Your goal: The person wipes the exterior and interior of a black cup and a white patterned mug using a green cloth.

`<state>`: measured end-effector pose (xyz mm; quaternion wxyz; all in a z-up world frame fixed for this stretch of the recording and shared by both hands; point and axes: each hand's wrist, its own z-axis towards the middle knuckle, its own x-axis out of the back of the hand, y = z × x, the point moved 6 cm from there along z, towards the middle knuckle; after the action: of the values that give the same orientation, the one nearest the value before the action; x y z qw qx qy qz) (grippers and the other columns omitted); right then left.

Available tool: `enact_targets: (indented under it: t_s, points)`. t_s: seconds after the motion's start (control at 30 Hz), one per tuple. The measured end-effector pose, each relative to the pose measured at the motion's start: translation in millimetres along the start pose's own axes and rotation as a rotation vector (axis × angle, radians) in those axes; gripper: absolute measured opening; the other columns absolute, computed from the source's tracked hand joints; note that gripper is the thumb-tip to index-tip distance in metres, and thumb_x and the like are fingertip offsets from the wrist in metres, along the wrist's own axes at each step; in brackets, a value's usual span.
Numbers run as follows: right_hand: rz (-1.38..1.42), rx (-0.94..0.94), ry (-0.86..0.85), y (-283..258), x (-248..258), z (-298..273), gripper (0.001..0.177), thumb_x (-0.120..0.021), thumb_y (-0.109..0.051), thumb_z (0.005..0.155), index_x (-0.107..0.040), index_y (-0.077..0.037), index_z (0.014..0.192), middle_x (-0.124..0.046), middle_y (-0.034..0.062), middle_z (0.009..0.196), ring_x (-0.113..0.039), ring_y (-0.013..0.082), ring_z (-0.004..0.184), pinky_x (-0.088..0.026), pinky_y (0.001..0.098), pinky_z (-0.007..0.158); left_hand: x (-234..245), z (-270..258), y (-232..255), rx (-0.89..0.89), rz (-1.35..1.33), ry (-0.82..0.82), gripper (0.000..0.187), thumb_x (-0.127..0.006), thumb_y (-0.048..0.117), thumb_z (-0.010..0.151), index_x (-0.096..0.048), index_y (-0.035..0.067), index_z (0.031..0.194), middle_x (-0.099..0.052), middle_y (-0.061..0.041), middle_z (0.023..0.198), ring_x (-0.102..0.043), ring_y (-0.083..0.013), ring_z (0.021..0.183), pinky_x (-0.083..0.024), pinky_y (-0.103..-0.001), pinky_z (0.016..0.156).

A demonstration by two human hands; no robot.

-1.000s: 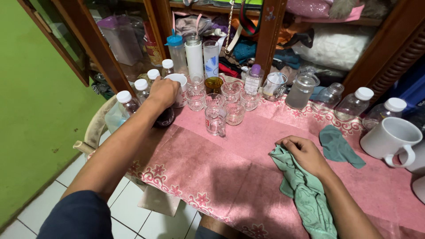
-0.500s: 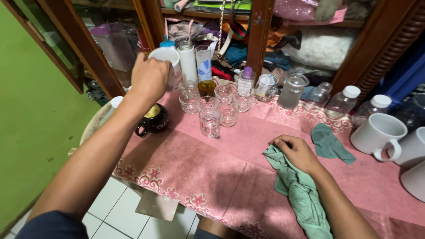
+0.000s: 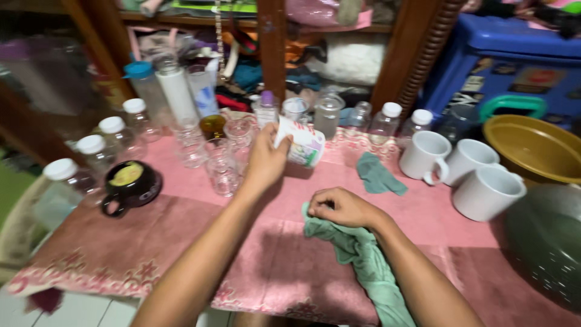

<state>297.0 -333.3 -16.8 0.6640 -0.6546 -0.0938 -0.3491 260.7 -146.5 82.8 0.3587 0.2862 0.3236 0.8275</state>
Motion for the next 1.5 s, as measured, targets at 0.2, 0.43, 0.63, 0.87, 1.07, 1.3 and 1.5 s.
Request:
enact_targets:
  t_s: [0.2, 0.43, 0.63, 0.87, 1.07, 1.3, 1.5]
  points:
    - [-0.074, -0.204, 0.383, 14, 62, -26, 0.024, -0.060, -0.020, 0.095, -0.076, -0.002, 0.096, -0.078, 0.0066, 0.090, -0.073, 0.0198, 0.081, -0.057, 0.0359, 0.076, -73, -28, -66, 0.389, -0.282, 0.010, 0.019, -0.062, 0.011, 0.098, -0.061, -0.001, 0.112, -0.073, -0.014, 0.102, -0.068, -0.0199, 0.092, -0.052, -0.032, 0.083]
    - [-0.947, -0.233, 0.744, 14, 93, -52, 0.036, -0.082, -0.033, 0.072, -0.076, -0.002, 0.089, -0.068, 0.0207, 0.090, -0.066, 0.0417, 0.083, -0.053, 0.0488, 0.072, -86, -39, -105, 0.360, -0.494, 0.009, 0.017, -0.058, 0.010, 0.100, -0.053, 0.000, 0.114, -0.072, -0.010, 0.105, -0.066, -0.0139, 0.094, -0.052, -0.028, 0.084]
    - [-0.863, -0.404, 0.685, 54, 103, -56, 0.020, -0.074, -0.024, 0.083, -0.080, -0.007, 0.091, -0.072, 0.0158, 0.093, -0.067, 0.0379, 0.086, -0.054, 0.0501, 0.078, -88, -47, -141, 0.467, -0.664, -0.001, 0.020, -0.057, 0.020, 0.109, -0.058, 0.000, 0.108, -0.065, -0.010, 0.099, -0.057, -0.0135, 0.090, -0.046, -0.029, 0.081]
    - [-0.279, -0.386, 1.080, 78, 120, -70, 0.029, -0.065, -0.021, 0.101, -0.070, 0.004, 0.087, -0.069, 0.0159, 0.077, -0.063, 0.0199, 0.070, -0.050, 0.0359, 0.068, -79, -48, -136, 0.631, -0.734, -0.017, 0.040, -0.047, 0.029, 0.105, -0.067, -0.003, 0.118, -0.073, -0.007, 0.110, -0.067, -0.0142, 0.101, -0.048, -0.029, 0.092]
    - [-0.067, -0.286, 1.347, 81, 129, -84, 0.029, -0.060, -0.020, 0.106, -0.066, 0.001, 0.088, -0.063, 0.0017, 0.079, -0.052, 0.0114, 0.071, -0.043, 0.0318, 0.064, -86, -46, -125, 0.518, -0.639, -0.114, 0.041, -0.046, 0.027, 0.107, -0.067, -0.006, 0.120, -0.074, -0.013, 0.110, -0.067, -0.0177, 0.097, -0.050, -0.031, 0.088]
    - [-0.425, 0.217, 0.950, -48, 77, -37, 0.007, -0.057, -0.007, 0.094, -0.062, -0.004, 0.097, -0.065, 0.0115, 0.108, -0.061, 0.0249, 0.102, -0.048, 0.0353, 0.092, -119, -60, -98, 0.312, -0.660, -0.275, 0.035, -0.043, 0.019, 0.106, -0.062, 0.001, 0.130, -0.072, -0.002, 0.117, -0.067, -0.0097, 0.107, -0.050, -0.026, 0.096]
    - [-0.682, 0.306, 0.654, -81, 41, -14, 0.012, -0.065, -0.010, 0.095, -0.064, -0.007, 0.107, -0.065, 0.0135, 0.130, -0.059, 0.0361, 0.126, -0.045, 0.0462, 0.107, -135, -76, -113, 0.439, -0.753, -0.371, 0.032, -0.041, 0.015, 0.106, -0.066, -0.003, 0.116, -0.066, -0.003, 0.091, -0.059, -0.0120, 0.078, -0.049, -0.030, 0.069]
